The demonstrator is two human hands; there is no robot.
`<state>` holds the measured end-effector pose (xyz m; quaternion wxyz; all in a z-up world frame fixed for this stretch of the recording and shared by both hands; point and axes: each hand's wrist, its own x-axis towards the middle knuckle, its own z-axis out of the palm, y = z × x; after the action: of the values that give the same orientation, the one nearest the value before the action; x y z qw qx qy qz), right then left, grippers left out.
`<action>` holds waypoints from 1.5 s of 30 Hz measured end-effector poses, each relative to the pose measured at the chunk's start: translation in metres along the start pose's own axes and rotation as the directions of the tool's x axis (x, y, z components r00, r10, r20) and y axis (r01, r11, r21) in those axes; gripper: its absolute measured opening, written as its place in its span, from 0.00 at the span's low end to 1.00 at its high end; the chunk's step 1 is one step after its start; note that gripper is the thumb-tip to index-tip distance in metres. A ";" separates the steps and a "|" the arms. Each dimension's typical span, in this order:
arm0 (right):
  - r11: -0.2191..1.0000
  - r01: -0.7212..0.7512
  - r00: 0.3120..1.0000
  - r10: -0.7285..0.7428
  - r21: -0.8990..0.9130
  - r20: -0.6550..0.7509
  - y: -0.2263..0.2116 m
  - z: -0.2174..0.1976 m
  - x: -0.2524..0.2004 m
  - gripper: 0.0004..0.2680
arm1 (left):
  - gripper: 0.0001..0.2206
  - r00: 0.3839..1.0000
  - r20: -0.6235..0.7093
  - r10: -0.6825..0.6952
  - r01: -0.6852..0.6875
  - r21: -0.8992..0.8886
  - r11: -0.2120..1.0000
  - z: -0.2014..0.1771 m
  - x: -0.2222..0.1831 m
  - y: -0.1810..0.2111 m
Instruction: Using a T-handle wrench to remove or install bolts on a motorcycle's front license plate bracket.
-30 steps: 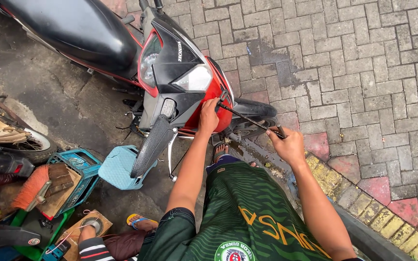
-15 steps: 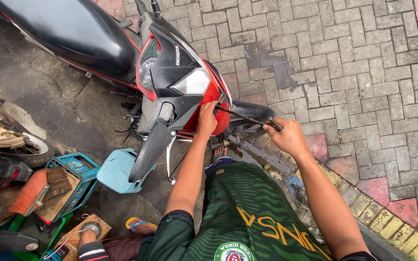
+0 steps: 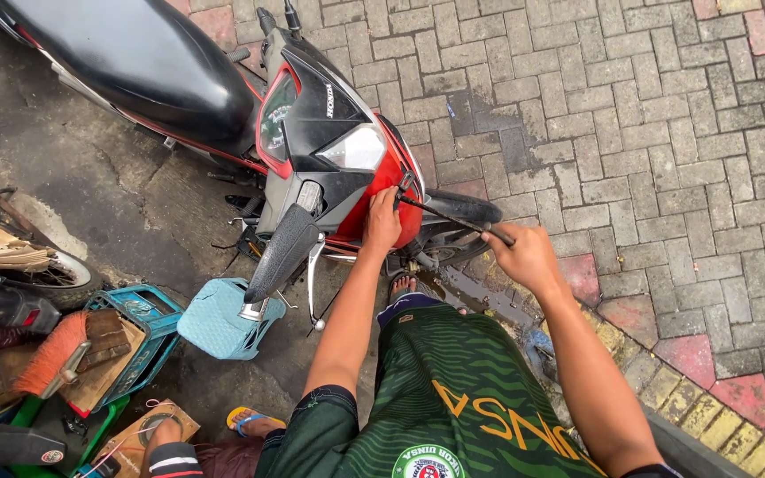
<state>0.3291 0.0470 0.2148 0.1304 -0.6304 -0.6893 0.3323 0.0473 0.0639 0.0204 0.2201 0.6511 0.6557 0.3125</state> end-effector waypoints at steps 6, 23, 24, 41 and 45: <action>0.996 -0.084 0.979 0.082 -0.003 -0.185 0.053 -0.006 -0.044 0.03 | 0.17 0.967 -0.080 -0.242 0.255 0.366 0.895 -0.006 -0.035 0.035; 0.940 -0.272 0.928 0.313 0.205 -0.204 0.110 0.002 -0.137 0.05 | 0.11 0.952 -0.165 -0.257 0.304 0.572 0.762 0.043 -0.001 -0.009; 0.938 -0.276 0.927 0.318 0.208 -0.202 0.112 0.002 -0.142 0.05 | 0.20 0.940 -0.106 -0.324 0.335 0.469 0.817 0.032 -0.005 -0.005; 0.530 -0.384 0.923 0.243 0.756 0.298 0.109 0.035 -0.161 0.07 | 0.26 0.536 0.140 -0.833 0.689 -0.642 0.336 0.011 -0.284 0.114; 0.586 -0.370 0.911 0.076 0.721 0.405 0.091 0.056 -0.168 0.07 | 0.35 0.558 0.327 -0.763 0.548 -0.835 0.043 -0.006 -0.290 0.123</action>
<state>0.3961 -0.1318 0.1565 0.2312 -0.5264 -0.3993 0.7141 0.1470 -0.2297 0.0762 0.5699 0.0183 0.6281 0.5296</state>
